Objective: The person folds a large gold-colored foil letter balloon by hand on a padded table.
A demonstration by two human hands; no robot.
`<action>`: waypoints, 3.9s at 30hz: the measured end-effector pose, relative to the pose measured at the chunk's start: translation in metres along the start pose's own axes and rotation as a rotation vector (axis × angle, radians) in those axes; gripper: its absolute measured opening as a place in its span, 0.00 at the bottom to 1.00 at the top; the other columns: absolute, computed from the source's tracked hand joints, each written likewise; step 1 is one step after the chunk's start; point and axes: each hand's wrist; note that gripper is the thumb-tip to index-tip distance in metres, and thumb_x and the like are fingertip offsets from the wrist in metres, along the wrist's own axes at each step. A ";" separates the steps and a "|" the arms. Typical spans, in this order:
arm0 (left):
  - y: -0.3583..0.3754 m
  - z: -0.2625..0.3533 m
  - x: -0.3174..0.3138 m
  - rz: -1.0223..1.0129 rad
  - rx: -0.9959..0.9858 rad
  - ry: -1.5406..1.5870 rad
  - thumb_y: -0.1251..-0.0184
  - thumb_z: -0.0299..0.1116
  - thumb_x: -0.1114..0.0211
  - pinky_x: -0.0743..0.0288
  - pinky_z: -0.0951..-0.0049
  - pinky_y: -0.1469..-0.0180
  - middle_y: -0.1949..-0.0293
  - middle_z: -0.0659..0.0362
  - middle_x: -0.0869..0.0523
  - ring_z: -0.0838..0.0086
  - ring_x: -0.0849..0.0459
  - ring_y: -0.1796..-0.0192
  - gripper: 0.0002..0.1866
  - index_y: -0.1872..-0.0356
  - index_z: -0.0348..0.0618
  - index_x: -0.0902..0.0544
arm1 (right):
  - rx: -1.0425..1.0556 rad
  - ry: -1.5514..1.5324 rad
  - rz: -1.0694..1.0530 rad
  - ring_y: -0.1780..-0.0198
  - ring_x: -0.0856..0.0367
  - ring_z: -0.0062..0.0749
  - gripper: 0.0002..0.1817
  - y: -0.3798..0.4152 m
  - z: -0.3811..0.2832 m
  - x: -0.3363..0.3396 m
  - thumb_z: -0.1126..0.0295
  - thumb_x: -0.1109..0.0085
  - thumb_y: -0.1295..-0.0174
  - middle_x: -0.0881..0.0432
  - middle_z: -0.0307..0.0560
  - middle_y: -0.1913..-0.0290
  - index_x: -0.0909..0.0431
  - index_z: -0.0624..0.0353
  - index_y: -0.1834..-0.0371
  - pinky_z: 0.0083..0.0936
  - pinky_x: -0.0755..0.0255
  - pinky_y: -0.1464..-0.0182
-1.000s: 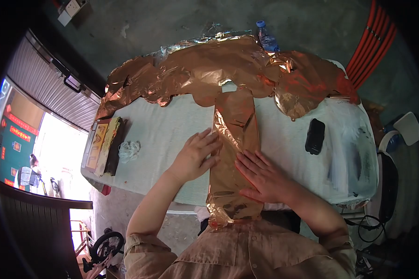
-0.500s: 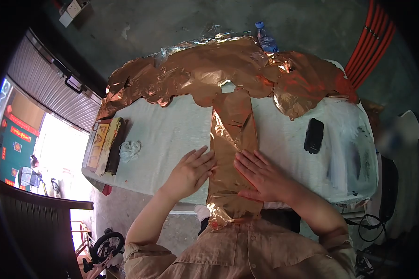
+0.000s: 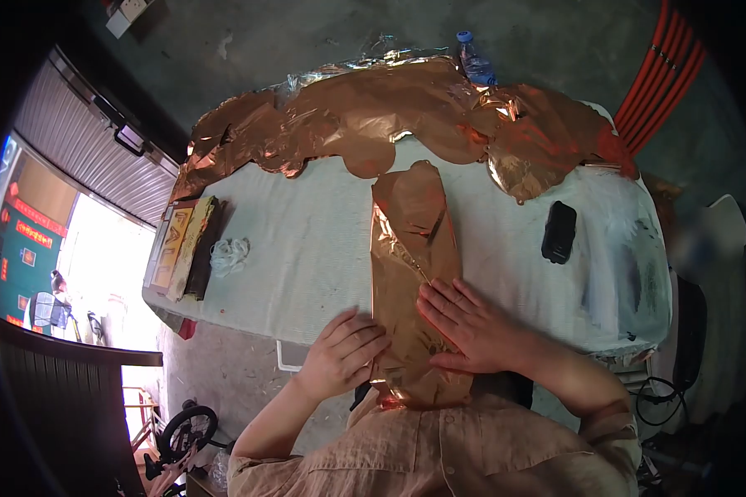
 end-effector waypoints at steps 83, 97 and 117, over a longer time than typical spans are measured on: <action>-0.053 -0.026 -0.016 -0.002 0.124 0.049 0.46 0.28 0.36 0.32 0.61 0.41 0.48 0.53 0.21 0.59 0.25 0.43 0.20 0.49 0.40 0.21 | -0.376 -0.451 0.390 0.52 0.22 0.40 0.20 -0.029 0.061 0.007 0.67 0.43 0.40 0.21 0.48 0.55 0.28 0.65 0.46 0.34 0.26 0.51; -0.050 -0.025 -0.012 -0.027 0.106 0.016 0.45 0.26 0.36 0.30 0.61 0.41 0.44 0.50 0.22 0.56 0.25 0.44 0.19 0.50 0.38 0.21 | -0.119 -0.019 0.057 0.25 0.53 0.46 0.39 -0.030 0.031 -0.015 0.50 0.50 0.37 0.49 0.60 0.27 0.46 0.67 0.31 0.40 0.62 0.26; -0.060 -0.092 0.004 -0.133 -0.037 0.063 0.47 0.24 0.39 0.34 0.62 0.37 0.45 0.52 0.21 0.56 0.31 0.35 0.17 0.54 0.35 0.19 | -0.106 -0.007 0.051 0.25 0.54 0.46 0.39 -0.029 0.031 -0.013 0.49 0.53 0.36 0.49 0.59 0.27 0.46 0.68 0.31 0.40 0.65 0.25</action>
Point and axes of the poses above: each hand's wrist, its own y-axis away from the middle knuckle, its own x-axis out of the back of the hand, z = x × y
